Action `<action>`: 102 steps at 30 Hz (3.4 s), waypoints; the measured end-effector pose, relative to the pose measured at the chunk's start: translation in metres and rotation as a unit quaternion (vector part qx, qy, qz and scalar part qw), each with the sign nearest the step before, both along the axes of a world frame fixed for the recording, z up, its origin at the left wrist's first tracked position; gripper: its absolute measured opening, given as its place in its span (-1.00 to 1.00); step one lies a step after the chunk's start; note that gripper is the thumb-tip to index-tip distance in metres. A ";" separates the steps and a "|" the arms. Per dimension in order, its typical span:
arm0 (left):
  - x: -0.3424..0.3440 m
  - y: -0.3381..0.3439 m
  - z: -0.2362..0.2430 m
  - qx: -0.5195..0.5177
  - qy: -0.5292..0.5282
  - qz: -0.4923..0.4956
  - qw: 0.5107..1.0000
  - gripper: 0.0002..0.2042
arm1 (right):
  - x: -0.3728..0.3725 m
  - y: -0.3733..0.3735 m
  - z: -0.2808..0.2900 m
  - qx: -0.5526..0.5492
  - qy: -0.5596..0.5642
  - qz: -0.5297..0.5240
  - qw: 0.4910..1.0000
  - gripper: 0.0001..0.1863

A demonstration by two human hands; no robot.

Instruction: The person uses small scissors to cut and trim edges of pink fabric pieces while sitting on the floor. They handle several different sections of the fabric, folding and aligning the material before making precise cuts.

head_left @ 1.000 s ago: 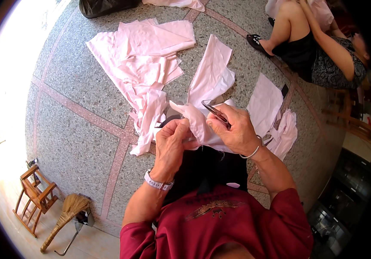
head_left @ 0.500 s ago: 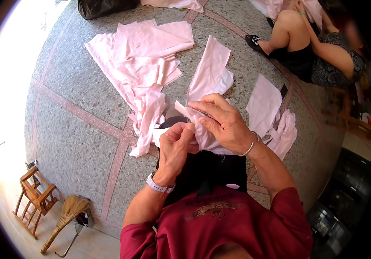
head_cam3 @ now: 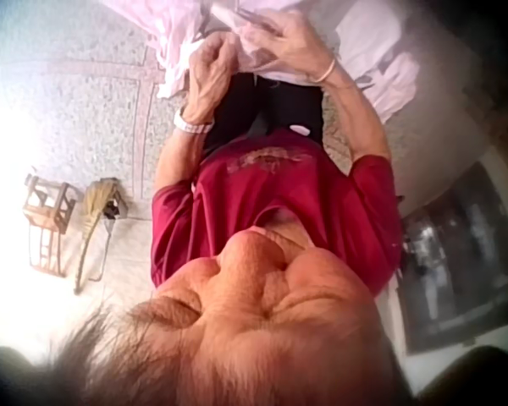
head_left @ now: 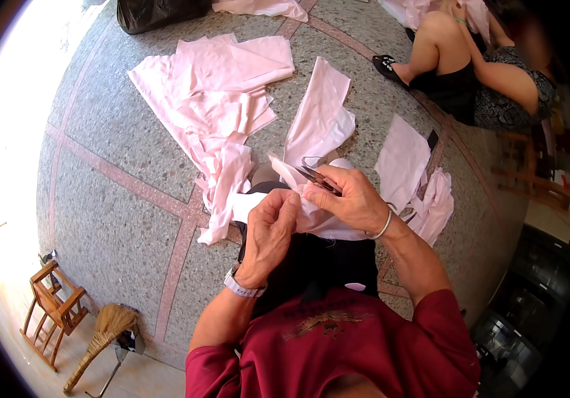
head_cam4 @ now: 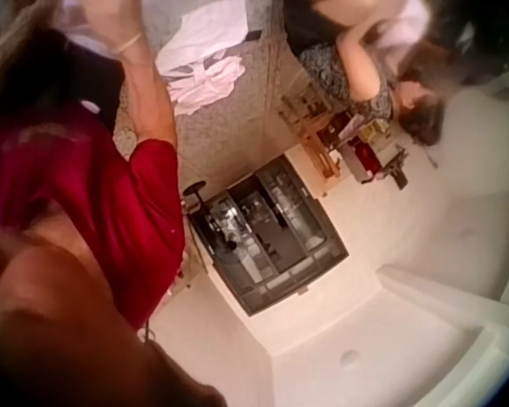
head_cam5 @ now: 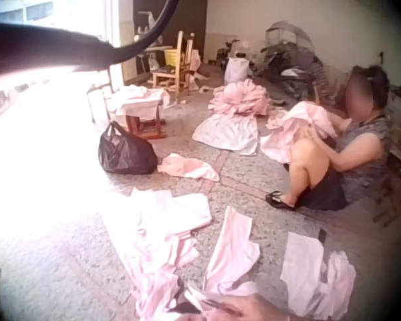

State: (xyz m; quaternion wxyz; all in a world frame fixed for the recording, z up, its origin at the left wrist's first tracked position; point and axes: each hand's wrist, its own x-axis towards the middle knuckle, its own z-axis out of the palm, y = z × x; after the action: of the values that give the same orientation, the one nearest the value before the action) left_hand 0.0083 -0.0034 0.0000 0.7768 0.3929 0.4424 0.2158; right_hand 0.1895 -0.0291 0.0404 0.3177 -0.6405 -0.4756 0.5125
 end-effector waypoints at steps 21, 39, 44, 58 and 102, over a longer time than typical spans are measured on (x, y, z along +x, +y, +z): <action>0.026 0.022 0.074 0.326 0.022 -0.097 0.940 -0.88 | 0.035 -0.025 0.086 0.150 -0.154 -0.038 0.976 -0.75; 0.020 -0.018 0.074 0.115 -0.042 -0.056 0.991 -0.83 | 0.018 -0.075 0.091 0.230 -0.109 -0.182 0.950 -0.77; 0.021 -0.020 0.082 0.110 -0.059 -0.104 0.987 -0.82 | 0.016 -0.068 0.075 0.176 -0.074 -0.041 0.981 -0.72; 0.020 -0.037 0.055 -0.118 -0.064 -0.067 0.989 -0.77 | 0.009 -0.089 0.065 0.177 -0.127 -0.169 0.961 -0.82; 0.021 -0.040 0.051 -0.180 -0.125 -0.024 0.975 -0.74 | -0.001 -0.114 0.055 0.015 0.001 -0.085 0.996 -0.81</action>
State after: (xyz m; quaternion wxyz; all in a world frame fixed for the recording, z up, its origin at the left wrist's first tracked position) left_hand 0.0288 -0.0432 0.0507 0.8889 0.2274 0.3635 0.1612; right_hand 0.1888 -0.1433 0.0958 0.3705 -0.6733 -0.4268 0.4767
